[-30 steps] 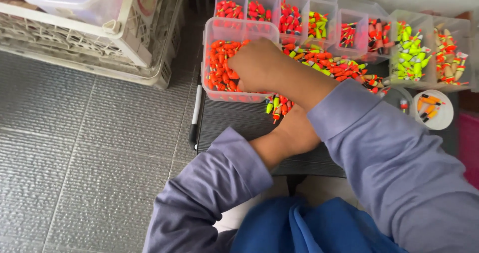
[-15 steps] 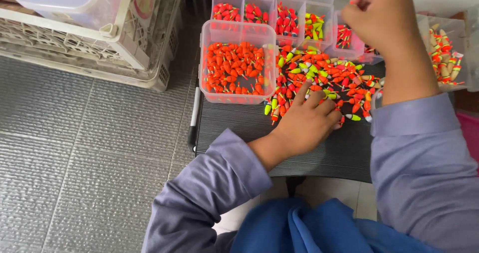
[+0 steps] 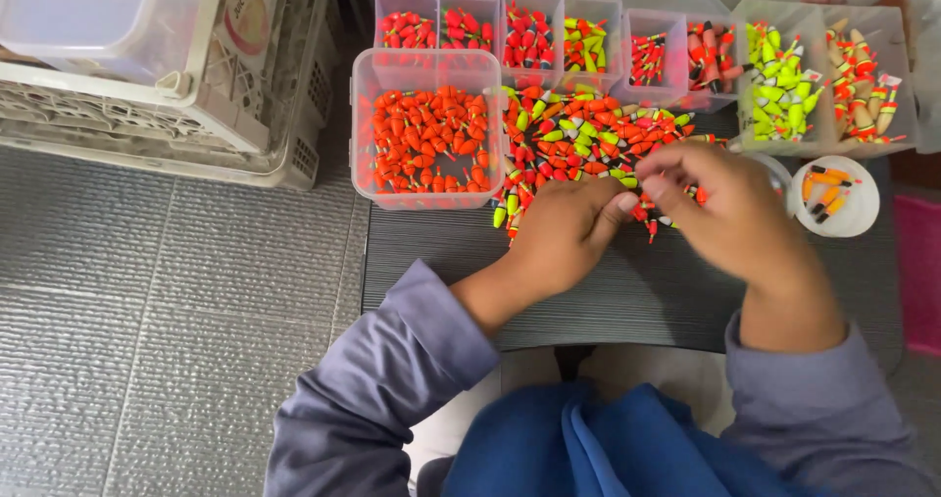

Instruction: The person sits at a table and assembles small fishing floats by hand. They pick up orange and yellow float bodies and attach small red tips to them, placing the finished items into a pile on the table.

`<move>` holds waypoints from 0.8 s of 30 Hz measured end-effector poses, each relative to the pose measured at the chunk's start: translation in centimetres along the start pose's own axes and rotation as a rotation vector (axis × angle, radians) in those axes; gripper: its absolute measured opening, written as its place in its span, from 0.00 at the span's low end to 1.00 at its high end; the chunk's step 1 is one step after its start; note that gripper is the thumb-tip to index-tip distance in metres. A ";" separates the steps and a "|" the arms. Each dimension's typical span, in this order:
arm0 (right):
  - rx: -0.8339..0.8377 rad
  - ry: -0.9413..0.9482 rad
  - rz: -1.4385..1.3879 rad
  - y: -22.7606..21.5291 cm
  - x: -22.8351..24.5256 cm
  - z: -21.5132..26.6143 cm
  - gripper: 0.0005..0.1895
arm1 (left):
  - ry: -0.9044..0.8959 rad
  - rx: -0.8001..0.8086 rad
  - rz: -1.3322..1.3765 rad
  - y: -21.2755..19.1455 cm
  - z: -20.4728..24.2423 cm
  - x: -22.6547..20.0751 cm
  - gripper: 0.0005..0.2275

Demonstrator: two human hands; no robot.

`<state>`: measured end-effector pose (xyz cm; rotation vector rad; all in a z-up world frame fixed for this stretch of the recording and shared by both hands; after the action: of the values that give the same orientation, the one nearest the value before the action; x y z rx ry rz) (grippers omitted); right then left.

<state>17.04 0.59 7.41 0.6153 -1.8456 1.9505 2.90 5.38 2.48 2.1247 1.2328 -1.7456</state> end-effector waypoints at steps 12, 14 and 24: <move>-0.497 -0.132 -0.151 7.5 -3.7 7.3 0.14 | 0.163 0.059 -0.124 2.3 1.1 -0.5 0.14; -0.501 -0.134 -0.174 7.5 -4.0 7.5 0.16 | 0.214 0.027 -0.163 2.6 1.3 -0.4 0.13; -0.567 -0.189 -0.278 6.1 -2.7 7.9 0.17 | 0.254 0.036 -0.112 2.5 1.1 -0.8 0.14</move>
<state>16.33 -7.66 1.19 0.8282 -2.1578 1.1488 3.72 2.73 1.88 2.4019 1.4169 -1.5855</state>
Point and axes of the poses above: each hand's wrist, its own z-axis away from the middle knuckle, its own y-axis out of the palm, x = y × z, the point moved 6 cm from there along -z, towards the middle knuckle, and after that the axes turned 8 degrees about x, right-handed, at the moved point
